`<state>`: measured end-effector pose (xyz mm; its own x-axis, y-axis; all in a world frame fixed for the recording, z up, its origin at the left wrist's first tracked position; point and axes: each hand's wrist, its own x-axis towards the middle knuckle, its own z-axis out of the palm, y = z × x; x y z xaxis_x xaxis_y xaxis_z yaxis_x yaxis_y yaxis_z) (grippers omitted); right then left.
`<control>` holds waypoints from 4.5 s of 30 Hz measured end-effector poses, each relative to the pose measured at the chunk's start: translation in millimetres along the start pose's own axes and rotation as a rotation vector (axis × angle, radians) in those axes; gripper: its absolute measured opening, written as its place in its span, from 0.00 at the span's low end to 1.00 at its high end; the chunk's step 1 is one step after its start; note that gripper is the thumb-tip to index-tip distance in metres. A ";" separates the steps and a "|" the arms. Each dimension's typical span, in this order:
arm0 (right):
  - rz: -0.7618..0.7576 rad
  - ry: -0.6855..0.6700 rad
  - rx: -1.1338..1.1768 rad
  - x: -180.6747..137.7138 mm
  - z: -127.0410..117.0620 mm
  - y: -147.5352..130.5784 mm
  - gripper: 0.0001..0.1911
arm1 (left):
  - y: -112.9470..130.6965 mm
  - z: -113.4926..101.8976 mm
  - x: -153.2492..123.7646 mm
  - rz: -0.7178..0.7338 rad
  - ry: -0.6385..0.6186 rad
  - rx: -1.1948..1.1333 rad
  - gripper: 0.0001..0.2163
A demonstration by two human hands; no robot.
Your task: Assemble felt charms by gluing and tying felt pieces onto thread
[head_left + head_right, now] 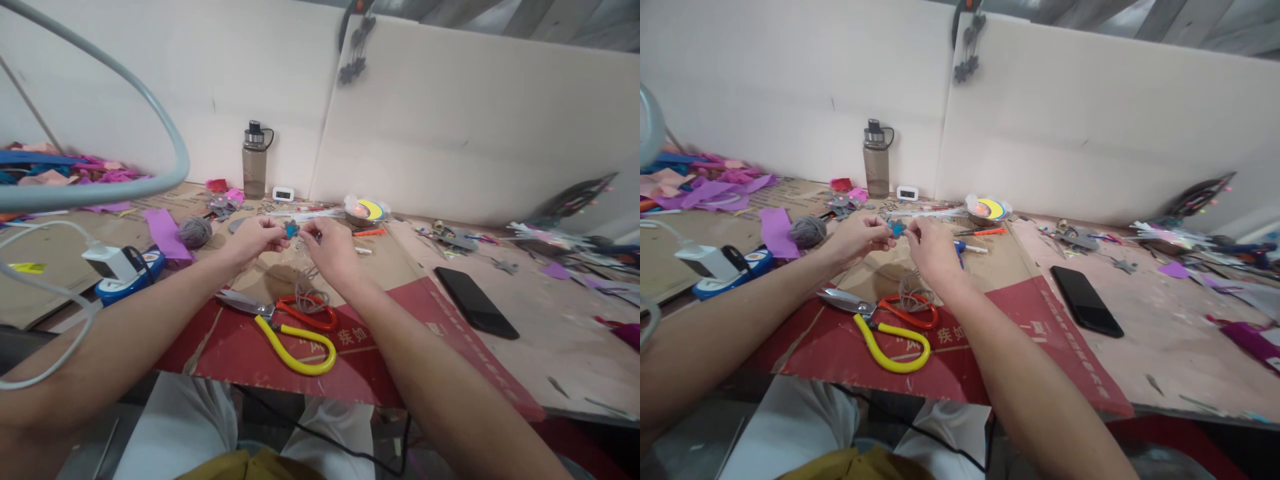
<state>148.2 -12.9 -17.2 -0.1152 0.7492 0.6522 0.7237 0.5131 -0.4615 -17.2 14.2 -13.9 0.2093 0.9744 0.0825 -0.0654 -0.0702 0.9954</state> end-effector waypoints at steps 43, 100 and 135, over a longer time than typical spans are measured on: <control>0.135 -0.024 0.181 1.3 1.7 1.4 0.10 | 5.9 -4.8 -6.4 0.022 -0.178 0.056 0.11; -0.072 -0.116 -0.020 -1.1 -0.2 -4.4 0.12 | 0.7 2.4 -10.3 0.077 -0.149 0.165 0.06; 0.322 -0.105 0.464 1.1 5.3 -1.3 0.06 | -1.5 -2.9 -7.6 0.181 -0.233 0.162 0.12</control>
<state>143.5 -10.5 -19.0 -0.0226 0.9237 0.3826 0.3618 0.3643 -0.8581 -21.5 7.5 -16.2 0.4270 0.8693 0.2491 0.0302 -0.2891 0.9568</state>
